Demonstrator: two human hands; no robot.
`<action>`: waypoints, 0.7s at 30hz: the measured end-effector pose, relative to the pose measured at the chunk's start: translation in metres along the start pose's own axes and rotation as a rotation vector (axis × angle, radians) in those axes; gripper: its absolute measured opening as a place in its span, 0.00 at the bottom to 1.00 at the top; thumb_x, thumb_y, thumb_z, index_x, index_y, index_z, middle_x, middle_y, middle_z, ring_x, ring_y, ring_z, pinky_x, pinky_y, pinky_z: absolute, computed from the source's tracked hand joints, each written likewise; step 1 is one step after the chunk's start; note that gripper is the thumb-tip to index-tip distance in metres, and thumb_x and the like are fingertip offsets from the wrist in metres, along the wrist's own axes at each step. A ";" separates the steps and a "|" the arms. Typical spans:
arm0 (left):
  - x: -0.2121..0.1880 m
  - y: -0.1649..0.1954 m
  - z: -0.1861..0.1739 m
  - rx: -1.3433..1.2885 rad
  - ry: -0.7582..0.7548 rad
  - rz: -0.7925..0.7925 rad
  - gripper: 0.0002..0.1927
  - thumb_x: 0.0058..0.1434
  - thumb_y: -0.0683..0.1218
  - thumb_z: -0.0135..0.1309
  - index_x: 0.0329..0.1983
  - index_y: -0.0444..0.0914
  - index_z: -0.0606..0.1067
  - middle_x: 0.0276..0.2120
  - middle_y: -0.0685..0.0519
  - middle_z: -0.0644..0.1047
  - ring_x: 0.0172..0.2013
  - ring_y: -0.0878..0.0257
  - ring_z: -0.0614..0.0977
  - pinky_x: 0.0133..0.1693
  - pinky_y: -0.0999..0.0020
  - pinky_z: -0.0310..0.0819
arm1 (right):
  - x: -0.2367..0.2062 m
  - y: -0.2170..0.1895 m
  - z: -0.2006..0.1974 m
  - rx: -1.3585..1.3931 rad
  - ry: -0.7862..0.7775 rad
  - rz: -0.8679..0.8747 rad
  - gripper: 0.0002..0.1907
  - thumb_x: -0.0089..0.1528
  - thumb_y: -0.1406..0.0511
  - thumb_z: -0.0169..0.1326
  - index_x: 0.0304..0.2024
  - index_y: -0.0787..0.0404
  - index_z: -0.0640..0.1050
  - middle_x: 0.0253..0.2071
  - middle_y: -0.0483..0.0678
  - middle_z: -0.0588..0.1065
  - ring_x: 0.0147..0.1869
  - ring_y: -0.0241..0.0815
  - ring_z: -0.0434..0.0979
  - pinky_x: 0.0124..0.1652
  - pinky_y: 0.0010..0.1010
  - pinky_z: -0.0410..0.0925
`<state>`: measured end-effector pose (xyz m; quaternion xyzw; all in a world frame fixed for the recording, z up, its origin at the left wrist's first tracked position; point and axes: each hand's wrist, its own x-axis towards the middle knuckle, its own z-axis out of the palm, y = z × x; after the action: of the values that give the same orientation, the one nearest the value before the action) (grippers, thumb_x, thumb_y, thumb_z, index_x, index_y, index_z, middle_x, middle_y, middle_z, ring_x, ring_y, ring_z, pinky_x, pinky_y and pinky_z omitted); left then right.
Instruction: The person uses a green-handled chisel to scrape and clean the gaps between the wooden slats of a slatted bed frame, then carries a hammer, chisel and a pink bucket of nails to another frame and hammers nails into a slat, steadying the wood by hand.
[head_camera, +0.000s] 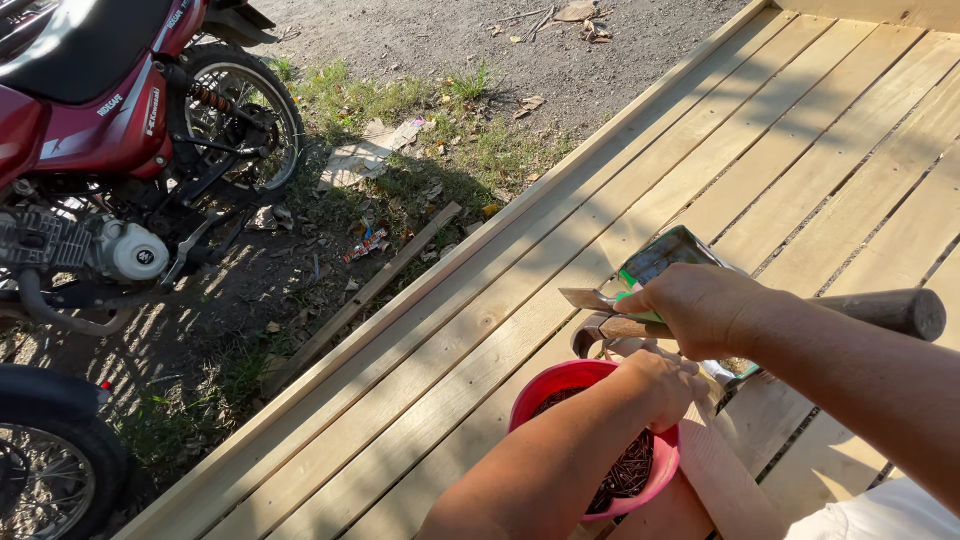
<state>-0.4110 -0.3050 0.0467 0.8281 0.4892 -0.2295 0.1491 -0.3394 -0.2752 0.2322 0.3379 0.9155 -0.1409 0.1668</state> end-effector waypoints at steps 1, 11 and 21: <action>-0.001 0.000 -0.003 0.016 -0.023 -0.008 0.42 0.42 0.43 0.69 0.63 0.51 0.70 0.65 0.55 0.69 0.68 0.56 0.66 0.61 0.50 0.64 | 0.000 0.000 0.000 0.002 -0.005 0.013 0.36 0.57 0.69 0.64 0.64 0.32 0.72 0.51 0.45 0.81 0.55 0.45 0.81 0.53 0.39 0.72; -0.009 -0.007 -0.008 0.062 -0.011 0.000 0.45 0.38 0.45 0.70 0.63 0.54 0.70 0.61 0.52 0.71 0.59 0.54 0.78 0.50 0.57 0.78 | -0.002 0.017 0.008 0.073 0.034 0.035 0.46 0.50 0.74 0.66 0.67 0.36 0.69 0.54 0.47 0.79 0.58 0.46 0.80 0.56 0.34 0.72; -0.010 -0.014 -0.023 0.094 -0.116 0.009 0.39 0.31 0.43 0.71 0.53 0.50 0.78 0.45 0.56 0.83 0.47 0.57 0.85 0.44 0.58 0.81 | -0.009 0.037 0.012 0.206 0.018 0.145 0.52 0.43 0.74 0.68 0.68 0.35 0.68 0.52 0.48 0.80 0.56 0.45 0.82 0.56 0.31 0.73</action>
<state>-0.4225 -0.2948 0.0716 0.8218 0.4644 -0.2993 0.1392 -0.3056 -0.2579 0.2197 0.4198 0.8708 -0.2186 0.1329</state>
